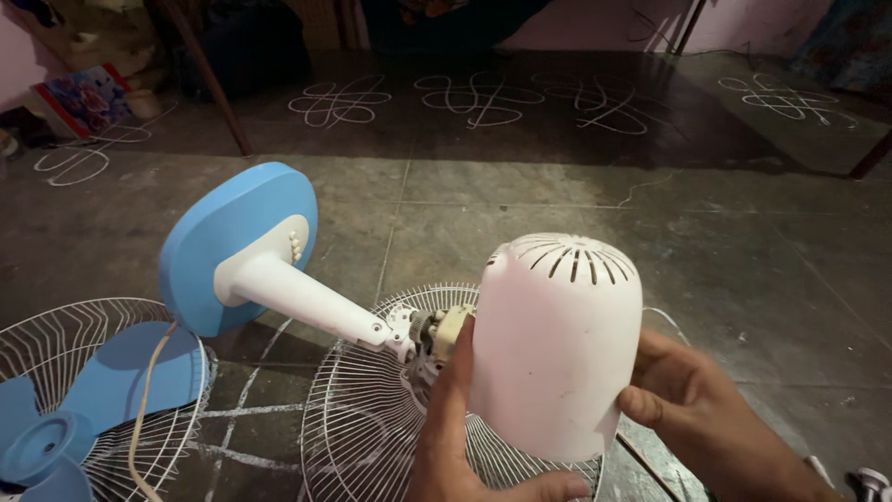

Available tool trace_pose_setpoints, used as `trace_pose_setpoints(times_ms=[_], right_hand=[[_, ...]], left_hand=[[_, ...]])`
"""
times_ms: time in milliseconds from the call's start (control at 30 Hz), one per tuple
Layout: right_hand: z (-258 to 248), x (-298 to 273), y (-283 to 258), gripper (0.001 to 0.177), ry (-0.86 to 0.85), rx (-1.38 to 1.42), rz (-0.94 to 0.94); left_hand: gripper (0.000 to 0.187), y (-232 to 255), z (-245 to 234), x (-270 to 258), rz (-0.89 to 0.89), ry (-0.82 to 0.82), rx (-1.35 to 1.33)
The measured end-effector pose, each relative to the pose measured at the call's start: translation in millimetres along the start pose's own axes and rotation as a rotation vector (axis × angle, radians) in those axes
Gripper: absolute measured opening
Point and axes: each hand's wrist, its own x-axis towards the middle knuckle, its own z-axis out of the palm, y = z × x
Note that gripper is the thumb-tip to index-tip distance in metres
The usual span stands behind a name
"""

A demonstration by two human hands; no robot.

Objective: The person uses a screwdriver to remove a screw from the fan neck, then detaches the fan head and removes the motor housing cover. The person continues to remove internal components from the motor assembly.

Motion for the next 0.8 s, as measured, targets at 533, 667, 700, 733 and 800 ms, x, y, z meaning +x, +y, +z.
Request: trace_pose_setpoints(times_ms=[533, 667, 700, 733, 800], right_hand=[[6, -22, 2, 0.072, 0.118, 0.32, 0.268], [5, -19, -4, 0.059, -0.002, 0.262, 0.229], [5, -19, -5, 0.052, 0.206, 0.064, 0.396], [5, -18, -5, 0.054, 0.242, 0.043, 0.432], [7, -15, -5, 0.058, 0.312, -0.001, 0.502]], left_hand=[[0.147, -23, 16, -11, -0.238, -0.147, 0.031], [0.145, -20, 20, -14, -0.196, -0.129, -0.017], [0.146, -20, 22, -13, -0.236, -0.132, -0.029], [0.146, -19, 23, -12, -0.276, -0.135, -0.042], [0.145, -18, 26, -13, -0.275, -0.12, -0.052]])
